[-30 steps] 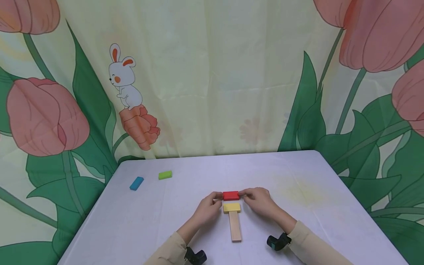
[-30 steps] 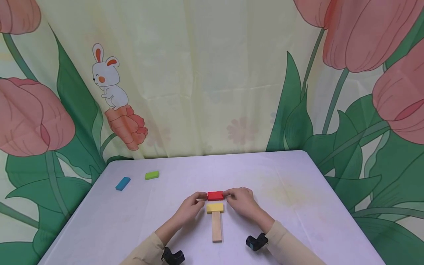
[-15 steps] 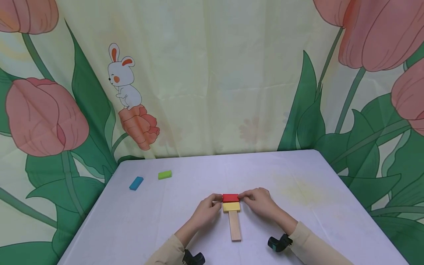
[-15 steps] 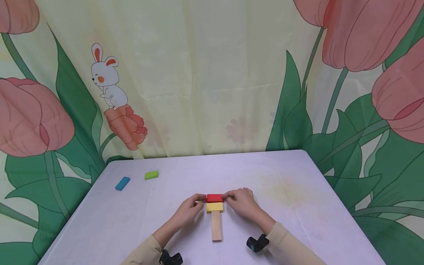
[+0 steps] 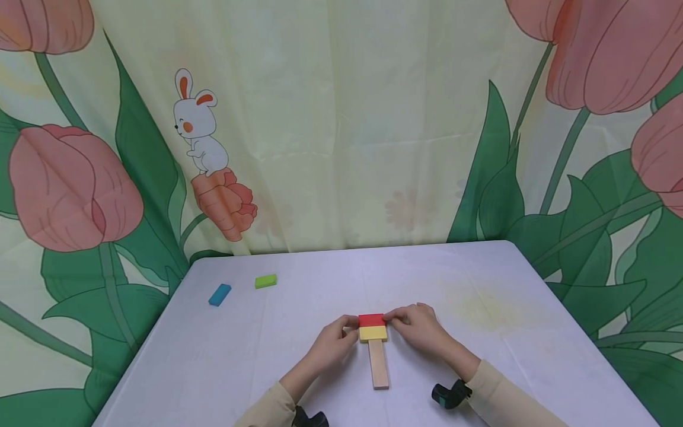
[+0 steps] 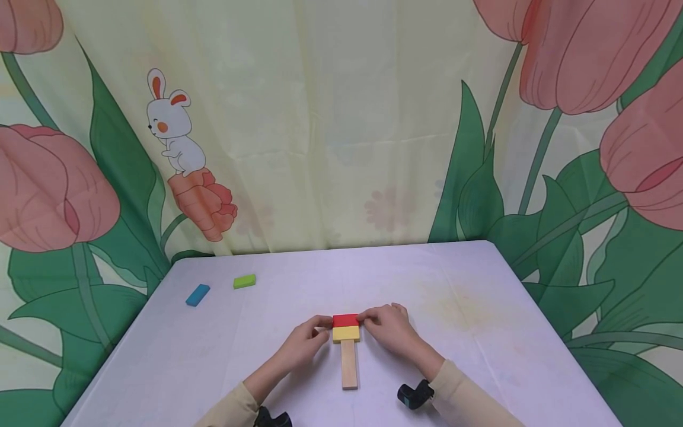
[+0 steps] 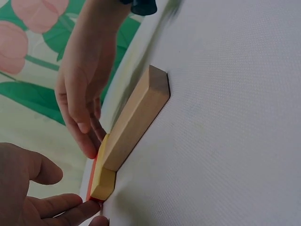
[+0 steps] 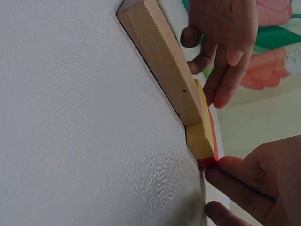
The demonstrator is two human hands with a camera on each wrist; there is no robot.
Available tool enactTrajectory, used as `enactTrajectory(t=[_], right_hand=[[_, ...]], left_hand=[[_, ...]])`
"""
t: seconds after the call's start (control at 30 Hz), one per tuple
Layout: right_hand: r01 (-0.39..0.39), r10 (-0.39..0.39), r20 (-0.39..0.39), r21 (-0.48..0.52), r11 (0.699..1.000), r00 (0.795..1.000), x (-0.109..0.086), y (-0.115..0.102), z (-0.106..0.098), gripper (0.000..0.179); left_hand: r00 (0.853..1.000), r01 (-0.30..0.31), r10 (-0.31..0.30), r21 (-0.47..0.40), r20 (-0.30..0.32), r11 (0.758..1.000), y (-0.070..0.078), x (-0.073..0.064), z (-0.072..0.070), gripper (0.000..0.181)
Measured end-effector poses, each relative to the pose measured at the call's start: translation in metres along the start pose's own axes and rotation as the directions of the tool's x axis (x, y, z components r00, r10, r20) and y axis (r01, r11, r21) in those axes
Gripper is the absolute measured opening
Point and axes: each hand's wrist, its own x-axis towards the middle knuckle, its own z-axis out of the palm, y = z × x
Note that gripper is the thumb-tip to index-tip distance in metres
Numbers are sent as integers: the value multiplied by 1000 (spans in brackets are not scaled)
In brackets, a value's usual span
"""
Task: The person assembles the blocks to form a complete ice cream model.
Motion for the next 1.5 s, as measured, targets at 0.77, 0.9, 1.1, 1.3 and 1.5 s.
enactTrajectory(t=[0.77,0.9,1.1,1.3,1.5], right_hand=[[411,-364,236,-196,890,901,-11,-6,4,27],[426,-367,263,-217,878,892,-12,-7,3,30],[456,-389,282,-239,857,877,-14,-8,2,26],[491,-426,279,-232,840,861,-16,-6,2,20],[495,-435,269,-224,840,859,-17,-5,1,22]], left_hand=[[1000,11,-10,71,-23,997,-22,-4,-27,28],[999,19,-15,90,-44,996,-28,-4,-36,26],[997,26,-17,140,-69,990,-40,-4,-56,25],[992,62,-37,215,-118,975,-52,1,-85,24],[980,123,-78,248,-183,961,-61,10,-108,23]])
